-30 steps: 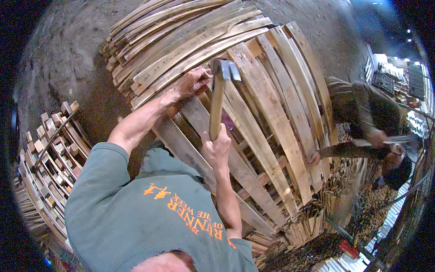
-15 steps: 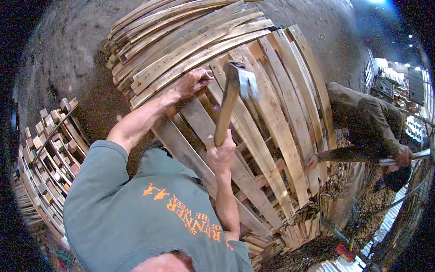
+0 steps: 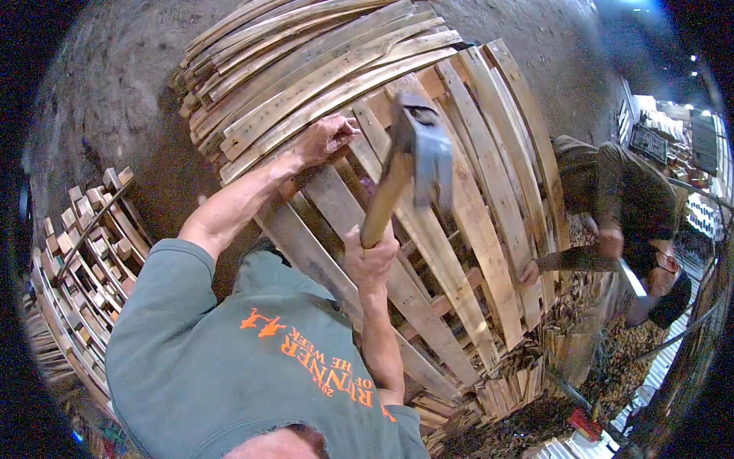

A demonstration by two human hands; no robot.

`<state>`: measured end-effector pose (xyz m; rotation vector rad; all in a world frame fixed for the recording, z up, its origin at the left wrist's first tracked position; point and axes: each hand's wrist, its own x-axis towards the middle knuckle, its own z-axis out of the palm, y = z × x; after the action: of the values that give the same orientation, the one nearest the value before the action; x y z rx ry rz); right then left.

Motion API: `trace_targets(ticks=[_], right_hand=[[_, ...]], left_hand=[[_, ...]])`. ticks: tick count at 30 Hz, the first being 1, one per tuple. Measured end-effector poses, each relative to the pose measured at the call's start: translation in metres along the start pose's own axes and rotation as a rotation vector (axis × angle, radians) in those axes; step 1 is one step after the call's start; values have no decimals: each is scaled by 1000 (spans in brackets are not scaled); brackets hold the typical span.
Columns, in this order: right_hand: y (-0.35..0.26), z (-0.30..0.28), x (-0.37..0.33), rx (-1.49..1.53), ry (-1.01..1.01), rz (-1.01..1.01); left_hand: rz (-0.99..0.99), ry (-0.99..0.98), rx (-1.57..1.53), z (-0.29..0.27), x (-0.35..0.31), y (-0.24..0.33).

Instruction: Assembling wooden pallets by hammering nails into wooden slats on a workshop floor.

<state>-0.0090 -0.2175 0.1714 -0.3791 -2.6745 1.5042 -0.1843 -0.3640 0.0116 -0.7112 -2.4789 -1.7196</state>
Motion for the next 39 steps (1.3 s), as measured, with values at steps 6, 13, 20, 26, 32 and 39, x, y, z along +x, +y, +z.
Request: trace_targets(ticks=[6,13,20,26,32,39], right_hand=[[59,13,5,-186,-216,72],[36,-17,-4,-91,-63,85],[35,-17,-19,40,-109,456],[49,-5,-11,31,-149,429],[55,6,-4,-17,-159,319],[58,14,0,-90,-178,273]], left_hand=[[-86,-20,33,-2,4,8],[-14,-60,-88,-19,19,-16],[561,-502,486,-61,75,-27],[598,-717,354,-51,115,-39],[611,-693,319,-48,125,-28],[601,-731,320,-46,134,-35]])
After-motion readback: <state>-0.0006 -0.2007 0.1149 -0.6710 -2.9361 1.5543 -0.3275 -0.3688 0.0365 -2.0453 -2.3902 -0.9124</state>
